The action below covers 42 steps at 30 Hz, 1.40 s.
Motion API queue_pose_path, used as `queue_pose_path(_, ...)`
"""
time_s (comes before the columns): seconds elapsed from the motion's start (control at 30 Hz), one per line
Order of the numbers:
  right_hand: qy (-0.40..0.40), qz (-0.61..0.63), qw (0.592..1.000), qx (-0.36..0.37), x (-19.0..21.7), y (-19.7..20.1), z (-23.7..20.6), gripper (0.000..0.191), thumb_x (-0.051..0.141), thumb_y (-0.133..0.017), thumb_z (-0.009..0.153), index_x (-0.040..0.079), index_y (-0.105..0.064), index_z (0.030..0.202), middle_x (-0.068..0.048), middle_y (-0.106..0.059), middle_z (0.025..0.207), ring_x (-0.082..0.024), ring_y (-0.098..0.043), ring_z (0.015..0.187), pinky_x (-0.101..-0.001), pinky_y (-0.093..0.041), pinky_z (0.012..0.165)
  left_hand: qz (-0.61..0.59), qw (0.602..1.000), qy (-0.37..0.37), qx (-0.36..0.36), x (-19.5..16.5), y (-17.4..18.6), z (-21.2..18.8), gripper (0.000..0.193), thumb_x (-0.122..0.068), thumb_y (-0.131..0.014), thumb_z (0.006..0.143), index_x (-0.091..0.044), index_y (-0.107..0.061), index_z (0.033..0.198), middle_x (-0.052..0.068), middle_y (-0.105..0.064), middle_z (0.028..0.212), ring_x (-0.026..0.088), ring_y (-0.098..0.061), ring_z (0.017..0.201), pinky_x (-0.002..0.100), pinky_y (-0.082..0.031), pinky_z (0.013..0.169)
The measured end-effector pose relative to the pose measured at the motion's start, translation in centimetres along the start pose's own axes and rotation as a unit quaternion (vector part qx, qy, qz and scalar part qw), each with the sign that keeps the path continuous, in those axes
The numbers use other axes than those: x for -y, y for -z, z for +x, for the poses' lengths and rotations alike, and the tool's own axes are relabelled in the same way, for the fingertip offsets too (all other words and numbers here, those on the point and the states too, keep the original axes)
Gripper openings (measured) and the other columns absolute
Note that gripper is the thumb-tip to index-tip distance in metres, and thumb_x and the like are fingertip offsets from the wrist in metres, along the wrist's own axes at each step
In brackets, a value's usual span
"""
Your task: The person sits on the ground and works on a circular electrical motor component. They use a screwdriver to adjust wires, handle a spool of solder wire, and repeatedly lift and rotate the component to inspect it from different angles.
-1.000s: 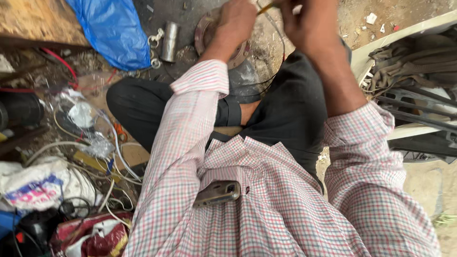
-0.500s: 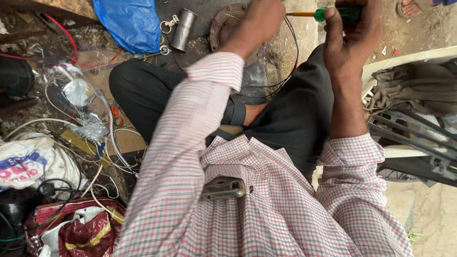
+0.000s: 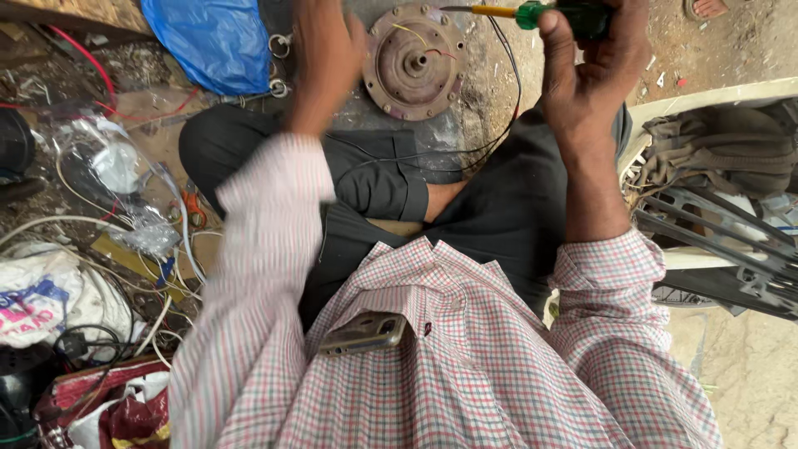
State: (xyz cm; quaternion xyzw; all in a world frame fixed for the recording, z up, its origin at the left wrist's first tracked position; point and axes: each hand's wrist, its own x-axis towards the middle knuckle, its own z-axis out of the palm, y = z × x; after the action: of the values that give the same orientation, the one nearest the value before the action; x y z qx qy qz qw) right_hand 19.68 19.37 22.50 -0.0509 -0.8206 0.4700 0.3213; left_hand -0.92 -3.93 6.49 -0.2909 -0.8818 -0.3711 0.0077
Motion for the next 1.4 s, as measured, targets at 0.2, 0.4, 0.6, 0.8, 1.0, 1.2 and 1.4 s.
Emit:
queue_pose_path(0.2, 0.008, 0.042, 0.999, -0.005, -1.3, -1.3, 0.8, 0.024, 0.010, -0.070, 0.121, 0.003, -0.052, 0.134, -0.009, -0.069, 0.108, -0.018, -0.069, 0.093, -0.0271, -0.057, 0.083, 0.027, 0.986, 0.104, 0.125, -5.2, -6.2, -10.2, 0.130, -0.057, -0.089, 0.075, 0.012, -0.008, 0.150, 0.043, -0.011, 0.155, 0.056, -0.023, 0.145, 0.059, -0.023, 0.119)
queue_pose_path(0.4, 0.035, -0.118, 0.992, 0.010, 0.3, -2.3, 2.0, 0.028, 0.006, -0.075, 0.113, 0.001, -0.055, 0.131, -0.015, -0.070, 0.111, -0.024, -0.074, 0.097, -0.0330, -0.059, 0.085, 0.061, 0.955, -0.007, 0.291, -4.2, -3.6, -2.3, 0.132, -0.035, -0.098, 0.067, -0.004, -0.011, 0.161, 0.024, -0.004, 0.167, 0.051, -0.016, 0.151, 0.061, -0.019, 0.118)
queue_pose_path(0.6, 0.020, -0.183, 0.983, 0.027, 1.5, -0.6, 1.0, 0.032, 0.005, -0.076, 0.112, 0.001, -0.053, 0.134, -0.017, -0.069, 0.118, -0.027, -0.076, 0.106, -0.0357, -0.061, 0.090, 0.079, 0.893, -0.056, 0.439, -5.7, -4.4, 2.9, 0.121, -0.006, -0.092, 0.062, -0.012, -0.023, 0.161, 0.012, -0.011, 0.172, 0.039, -0.030, 0.151, 0.048, -0.027, 0.123)
queue_pose_path(0.8, -0.001, -0.197, 0.980, 0.023, 0.8, 1.2, -0.7, 0.033, 0.004, -0.075, 0.113, 0.000, -0.052, 0.136, -0.017, -0.068, 0.117, -0.028, -0.075, 0.105, -0.0362, -0.060, 0.089, -0.088, 0.970, -0.084, 0.209, -2.5, -3.9, -1.0, 0.090, -0.001, -0.082, 0.081, -0.002, -0.036, 0.158, 0.025, -0.041, 0.159, 0.042, -0.043, 0.147, 0.046, -0.039, 0.122)
queue_pose_path(1.0, -0.012, -0.203, 0.979, 0.015, 0.1, 1.1, -0.5, 0.032, 0.004, -0.076, 0.110, 0.001, -0.053, 0.133, -0.018, -0.068, 0.115, -0.027, -0.076, 0.103, -0.0352, -0.061, 0.086, -0.191, 0.969, 0.094, 0.129, -1.1, -3.9, -5.1, 0.057, -0.006, -0.078, 0.086, 0.000, -0.057, 0.138, 0.019, -0.062, 0.135, 0.028, -0.070, 0.109, 0.035, -0.063, 0.080)
queue_pose_path(1.2, -0.010, -0.201, 0.980, -0.008, -0.5, 1.1, 0.2, 0.035, 0.004, -0.076, 0.109, 0.000, -0.052, 0.134, -0.018, -0.069, 0.114, -0.026, -0.075, 0.100, -0.0353, -0.062, 0.085, -0.198, 0.973, 0.065, 0.097, -1.4, -4.7, -3.9, 0.049, -0.002, -0.077, 0.088, 0.002, -0.060, 0.134, 0.018, -0.066, 0.126, 0.023, -0.072, 0.100, 0.032, -0.064, 0.079)
queue_pose_path(1.4, -0.021, -0.232, 0.972, -0.011, -0.5, 0.7, 0.4, 0.035, 0.008, -0.078, 0.109, 0.000, -0.053, 0.133, -0.017, -0.069, 0.108, -0.025, -0.074, 0.094, -0.0351, -0.061, 0.082, -0.221, 0.971, 0.056, 0.068, -0.7, -5.7, -4.3, 0.043, -0.002, -0.076, 0.090, 0.001, -0.062, 0.131, 0.016, -0.068, 0.120, 0.020, -0.073, 0.091, 0.031, -0.063, 0.072)
